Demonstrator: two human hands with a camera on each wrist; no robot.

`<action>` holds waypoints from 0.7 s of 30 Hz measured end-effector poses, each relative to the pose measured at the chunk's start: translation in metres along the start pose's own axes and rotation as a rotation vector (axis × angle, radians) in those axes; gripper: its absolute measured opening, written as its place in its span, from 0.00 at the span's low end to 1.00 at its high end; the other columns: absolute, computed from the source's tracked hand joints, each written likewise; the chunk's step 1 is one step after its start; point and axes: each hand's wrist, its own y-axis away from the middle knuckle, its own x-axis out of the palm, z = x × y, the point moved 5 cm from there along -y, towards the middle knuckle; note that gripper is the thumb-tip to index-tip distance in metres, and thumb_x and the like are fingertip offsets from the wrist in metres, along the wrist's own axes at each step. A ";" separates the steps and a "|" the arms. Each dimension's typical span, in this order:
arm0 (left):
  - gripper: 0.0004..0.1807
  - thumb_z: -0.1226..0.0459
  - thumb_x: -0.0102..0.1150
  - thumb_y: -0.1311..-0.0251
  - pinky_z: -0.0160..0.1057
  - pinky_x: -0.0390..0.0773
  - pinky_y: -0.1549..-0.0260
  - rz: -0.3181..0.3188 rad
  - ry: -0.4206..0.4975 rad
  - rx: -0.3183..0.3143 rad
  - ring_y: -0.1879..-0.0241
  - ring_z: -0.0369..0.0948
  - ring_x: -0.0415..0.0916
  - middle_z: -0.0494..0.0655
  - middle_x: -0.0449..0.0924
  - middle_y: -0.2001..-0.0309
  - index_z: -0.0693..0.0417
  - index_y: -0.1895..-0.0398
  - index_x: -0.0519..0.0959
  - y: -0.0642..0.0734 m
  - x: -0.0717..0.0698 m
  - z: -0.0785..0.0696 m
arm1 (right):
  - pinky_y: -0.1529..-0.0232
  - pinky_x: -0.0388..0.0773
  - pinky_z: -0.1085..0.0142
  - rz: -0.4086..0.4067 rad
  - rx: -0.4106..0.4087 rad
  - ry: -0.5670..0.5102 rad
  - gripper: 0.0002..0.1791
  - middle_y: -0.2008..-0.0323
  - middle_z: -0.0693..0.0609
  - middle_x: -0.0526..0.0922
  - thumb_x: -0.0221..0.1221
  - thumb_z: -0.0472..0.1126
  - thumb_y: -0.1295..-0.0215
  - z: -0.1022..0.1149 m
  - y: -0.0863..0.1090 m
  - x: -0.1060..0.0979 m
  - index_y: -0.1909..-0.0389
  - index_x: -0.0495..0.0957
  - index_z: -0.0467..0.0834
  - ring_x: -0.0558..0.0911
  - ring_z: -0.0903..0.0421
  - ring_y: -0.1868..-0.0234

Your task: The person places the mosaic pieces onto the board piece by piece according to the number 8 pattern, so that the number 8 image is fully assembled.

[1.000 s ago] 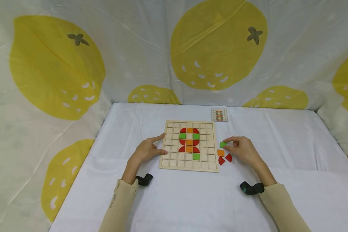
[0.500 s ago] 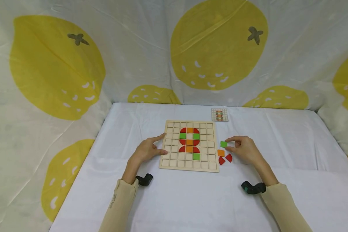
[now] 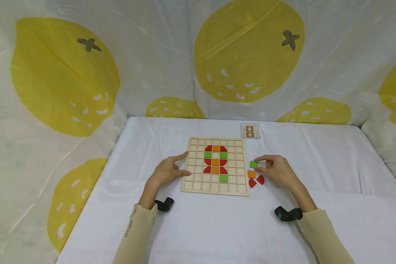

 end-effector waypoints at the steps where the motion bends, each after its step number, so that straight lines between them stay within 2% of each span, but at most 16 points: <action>1: 0.49 0.51 0.77 0.44 0.35 0.59 0.77 -0.001 -0.001 0.000 0.81 0.35 0.55 0.39 0.61 0.85 0.37 0.20 0.62 0.000 0.000 0.000 | 0.76 0.55 0.67 0.007 -0.001 -0.004 0.17 0.82 0.54 0.60 0.73 0.41 0.39 0.000 0.000 0.000 0.49 0.88 0.43 0.61 0.57 0.77; 7: 0.50 0.50 0.77 0.44 0.35 0.59 0.76 0.000 -0.004 -0.001 0.81 0.35 0.55 0.39 0.61 0.85 0.36 0.20 0.62 -0.001 0.000 0.000 | 0.77 0.55 0.68 0.066 -0.017 -0.030 0.14 0.83 0.56 0.59 0.74 0.44 0.40 0.002 0.001 0.002 0.54 0.90 0.46 0.60 0.58 0.79; 11: 0.49 0.50 0.77 0.44 0.36 0.59 0.76 0.001 -0.005 0.000 0.81 0.36 0.55 0.39 0.61 0.85 0.36 0.20 0.62 -0.001 0.000 0.000 | 0.77 0.55 0.68 0.076 -0.031 -0.034 0.13 0.83 0.56 0.59 0.74 0.45 0.41 0.002 0.001 0.003 0.56 0.90 0.47 0.60 0.59 0.79; 21: 0.49 0.50 0.77 0.45 0.35 0.59 0.77 0.002 0.004 -0.005 0.81 0.36 0.55 0.39 0.60 0.85 0.36 0.20 0.62 -0.001 0.000 0.001 | 0.77 0.55 0.67 0.000 -0.028 -0.001 0.17 0.83 0.55 0.59 0.72 0.41 0.38 0.000 0.000 0.000 0.48 0.87 0.42 0.59 0.58 0.79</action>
